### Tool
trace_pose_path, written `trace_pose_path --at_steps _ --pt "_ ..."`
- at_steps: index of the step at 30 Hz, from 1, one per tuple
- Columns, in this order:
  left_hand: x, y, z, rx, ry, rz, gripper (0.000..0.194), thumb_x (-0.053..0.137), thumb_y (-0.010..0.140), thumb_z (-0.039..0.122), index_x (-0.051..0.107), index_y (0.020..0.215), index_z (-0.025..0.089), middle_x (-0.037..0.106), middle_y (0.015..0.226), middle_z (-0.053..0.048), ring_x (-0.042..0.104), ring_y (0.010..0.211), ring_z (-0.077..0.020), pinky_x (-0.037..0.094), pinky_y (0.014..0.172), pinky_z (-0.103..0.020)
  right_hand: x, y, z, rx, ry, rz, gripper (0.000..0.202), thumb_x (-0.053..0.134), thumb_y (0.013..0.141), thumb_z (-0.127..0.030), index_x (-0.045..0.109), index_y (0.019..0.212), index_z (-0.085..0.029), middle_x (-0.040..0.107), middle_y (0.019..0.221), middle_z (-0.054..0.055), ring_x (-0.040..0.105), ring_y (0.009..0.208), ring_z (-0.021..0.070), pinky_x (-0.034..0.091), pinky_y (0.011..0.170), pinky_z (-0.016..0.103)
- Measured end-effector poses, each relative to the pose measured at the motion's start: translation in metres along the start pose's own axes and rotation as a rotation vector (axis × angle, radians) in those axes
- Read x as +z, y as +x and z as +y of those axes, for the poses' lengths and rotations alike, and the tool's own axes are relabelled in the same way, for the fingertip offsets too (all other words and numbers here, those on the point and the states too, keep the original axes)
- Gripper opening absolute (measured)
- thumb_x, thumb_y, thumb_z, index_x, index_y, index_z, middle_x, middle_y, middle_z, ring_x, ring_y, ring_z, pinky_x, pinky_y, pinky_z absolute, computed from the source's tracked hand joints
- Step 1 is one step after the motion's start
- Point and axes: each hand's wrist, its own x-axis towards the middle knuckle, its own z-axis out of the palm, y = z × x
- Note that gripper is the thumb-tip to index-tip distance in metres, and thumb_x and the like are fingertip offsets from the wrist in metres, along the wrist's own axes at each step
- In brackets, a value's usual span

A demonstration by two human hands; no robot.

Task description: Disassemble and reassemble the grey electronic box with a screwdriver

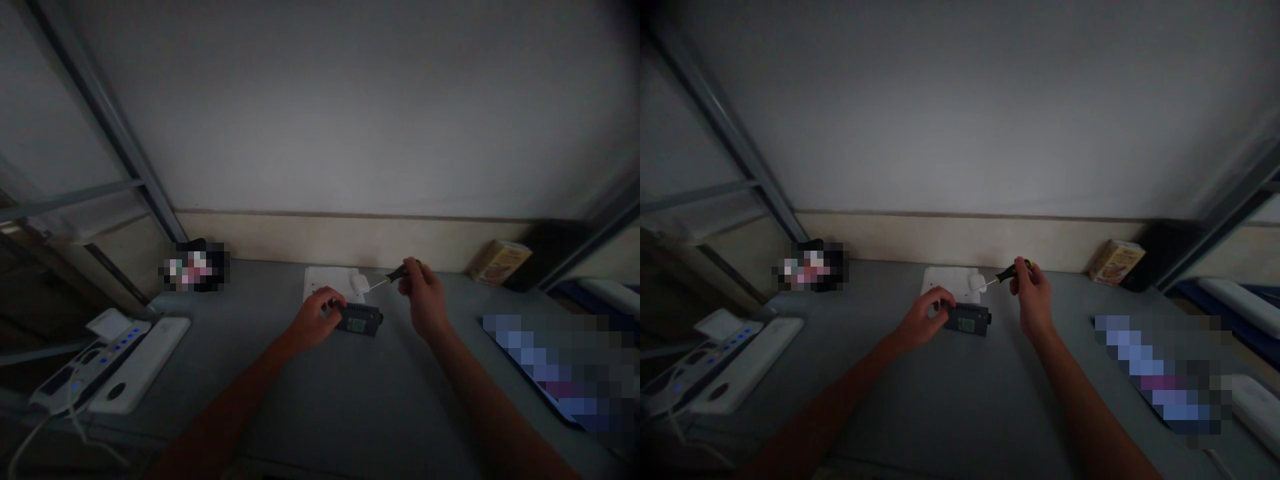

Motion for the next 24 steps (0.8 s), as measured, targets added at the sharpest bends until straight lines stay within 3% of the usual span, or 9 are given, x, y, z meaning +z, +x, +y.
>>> trace_pose_path --at_steps 4,13,18,24 --pt "-0.009 -0.004 0.005 0.179 0.140 -0.081 0.011 0.058 0.089 0.019 0.064 0.097 0.020 0.067 0.100 -0.006 0.061 0.098 -0.0192 0.046 0.094 -0.032 -0.007 0.007 0.008 0.111 0.097 0.033 0.042 0.080 0.072 -0.056 0.064 0.079 -0.018 0.050 0.066 -0.005 0.043 0.053 0.0066 0.034 0.045 0.020" --pt "-0.008 -0.004 -0.011 0.180 0.175 -0.083 0.013 0.067 0.092 0.032 0.063 0.094 0.020 0.071 0.102 -0.006 0.067 0.098 -0.0184 0.049 0.091 -0.030 -0.016 0.014 0.019 0.291 0.184 0.050 0.048 0.086 0.063 -0.056 0.067 0.086 -0.018 0.053 0.064 -0.006 0.046 0.050 0.0056 0.038 0.044 0.018" --pt "-0.007 -0.003 -0.016 0.270 0.203 -0.054 0.013 0.063 0.095 0.031 0.063 0.091 0.019 0.071 0.108 -0.007 0.067 0.101 -0.0186 0.051 0.092 -0.031 -0.017 0.015 0.018 0.315 0.218 0.021 0.049 0.086 0.061 -0.056 0.069 0.088 -0.019 0.054 0.064 -0.006 0.047 0.052 0.0059 0.040 0.045 0.017" --pt "-0.006 -0.005 -0.016 0.263 0.243 -0.072 0.013 0.068 0.092 0.030 0.061 0.096 0.019 0.069 0.113 -0.009 0.065 0.107 -0.0204 0.050 0.096 -0.034 -0.016 0.014 0.017 0.331 0.204 0.011 0.047 0.086 0.064 -0.055 0.071 0.091 -0.020 0.055 0.068 -0.005 0.048 0.053 0.0064 0.042 0.046 0.016"
